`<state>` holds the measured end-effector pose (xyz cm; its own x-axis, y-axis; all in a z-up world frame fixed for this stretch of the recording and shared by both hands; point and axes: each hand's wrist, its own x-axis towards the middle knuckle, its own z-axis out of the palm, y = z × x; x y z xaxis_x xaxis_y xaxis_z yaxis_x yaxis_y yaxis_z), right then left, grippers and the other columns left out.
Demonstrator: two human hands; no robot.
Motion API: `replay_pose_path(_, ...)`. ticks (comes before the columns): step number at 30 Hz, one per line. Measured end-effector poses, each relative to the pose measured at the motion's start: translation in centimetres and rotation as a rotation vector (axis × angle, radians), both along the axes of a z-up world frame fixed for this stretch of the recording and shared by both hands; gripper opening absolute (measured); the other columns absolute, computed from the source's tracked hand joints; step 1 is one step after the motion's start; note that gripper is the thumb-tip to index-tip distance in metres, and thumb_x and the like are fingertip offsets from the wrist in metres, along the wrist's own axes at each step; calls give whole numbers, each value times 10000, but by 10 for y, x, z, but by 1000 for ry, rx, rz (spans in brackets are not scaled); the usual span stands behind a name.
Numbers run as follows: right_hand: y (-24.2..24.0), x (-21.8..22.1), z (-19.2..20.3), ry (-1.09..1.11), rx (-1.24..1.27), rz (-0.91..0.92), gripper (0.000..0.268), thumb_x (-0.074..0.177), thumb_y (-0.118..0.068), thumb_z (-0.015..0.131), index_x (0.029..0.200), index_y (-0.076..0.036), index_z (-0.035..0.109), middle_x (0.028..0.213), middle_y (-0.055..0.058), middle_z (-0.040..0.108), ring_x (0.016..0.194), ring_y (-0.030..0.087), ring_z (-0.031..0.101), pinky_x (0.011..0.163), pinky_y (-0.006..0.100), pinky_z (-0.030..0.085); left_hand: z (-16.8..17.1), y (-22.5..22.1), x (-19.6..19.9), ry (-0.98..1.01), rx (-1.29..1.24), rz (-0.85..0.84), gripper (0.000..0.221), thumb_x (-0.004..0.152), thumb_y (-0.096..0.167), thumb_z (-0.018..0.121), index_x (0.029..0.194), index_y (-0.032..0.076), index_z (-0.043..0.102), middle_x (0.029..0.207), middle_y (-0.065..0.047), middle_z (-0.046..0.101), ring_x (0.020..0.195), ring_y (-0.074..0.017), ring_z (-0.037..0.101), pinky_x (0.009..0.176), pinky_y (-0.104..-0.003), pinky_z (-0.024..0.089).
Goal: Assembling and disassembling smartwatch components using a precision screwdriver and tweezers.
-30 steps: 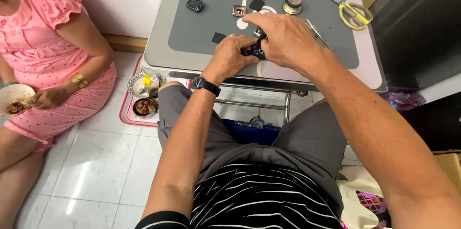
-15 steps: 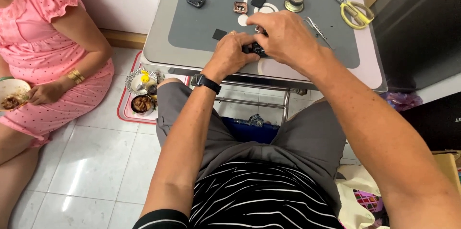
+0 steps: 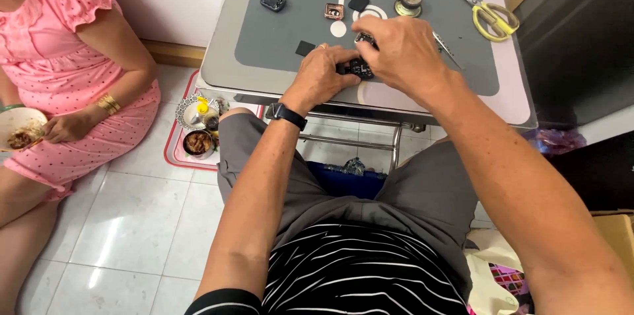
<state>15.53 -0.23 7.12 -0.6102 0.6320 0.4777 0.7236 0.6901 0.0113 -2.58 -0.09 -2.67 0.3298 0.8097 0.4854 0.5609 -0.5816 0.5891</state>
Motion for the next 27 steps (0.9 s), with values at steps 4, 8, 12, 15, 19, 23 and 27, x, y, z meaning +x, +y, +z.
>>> replay_pose_path(4,-10,-2,15,14,-275,53,542,836,8,552,1347,-147,646,1032,92,753,942,356,690,752,519,507,-6,3,0,24,-7,15,404,821,255,807,1208,174,725,927,-8,720,867,-268,631,1010,-453,392)
replay_pose_path(8,2,5,0,-50,-15,-17,160,970,-222,702,1092,-142,768,674,112,692,666,355,671,574,487,490,5,-4,2,44,14,11,207,811,204,773,1004,185,702,811,-15,680,761,-263,577,911,-443,353)
replay_pose_path(12,1,8,3,-33,-33,59,319,895,-130,658,1209,-136,714,759,111,721,671,383,672,534,499,469,-3,-3,0,55,80,26,386,837,210,788,1212,155,717,854,-38,686,702,-267,476,717,-376,387)
replay_pose_path(15,2,6,16,-61,-17,184,329,917,-95,727,1238,-73,661,1056,101,755,796,330,706,548,480,541,3,-2,-3,84,43,27,315,832,221,782,1116,115,698,931,-71,699,819,-319,566,757,-416,432)
replay_pose_path(19,30,3,7,-138,55,162,280,986,-367,811,1124,-148,706,593,41,643,507,281,636,436,418,444,4,2,-18,145,34,67,321,844,224,799,1109,86,683,972,-83,701,853,-330,618,887,-412,435)
replay_pose_path(23,42,-14,31,-208,-144,352,194,940,-76,642,1129,-120,642,787,35,670,608,269,630,440,418,451,14,-1,-24,129,39,78,431,860,195,773,1258,73,661,1153,-125,710,870,-336,581,785,-429,437)
replay_pose_path(27,64,-20,31,-314,-180,376,260,1054,-229,653,816,-152,583,512,-27,506,445,201,497,408,387,366,21,-2,-22,37,7,70,367,866,140,805,1191,54,658,1059,-86,652,816,-284,538,759,-397,428)
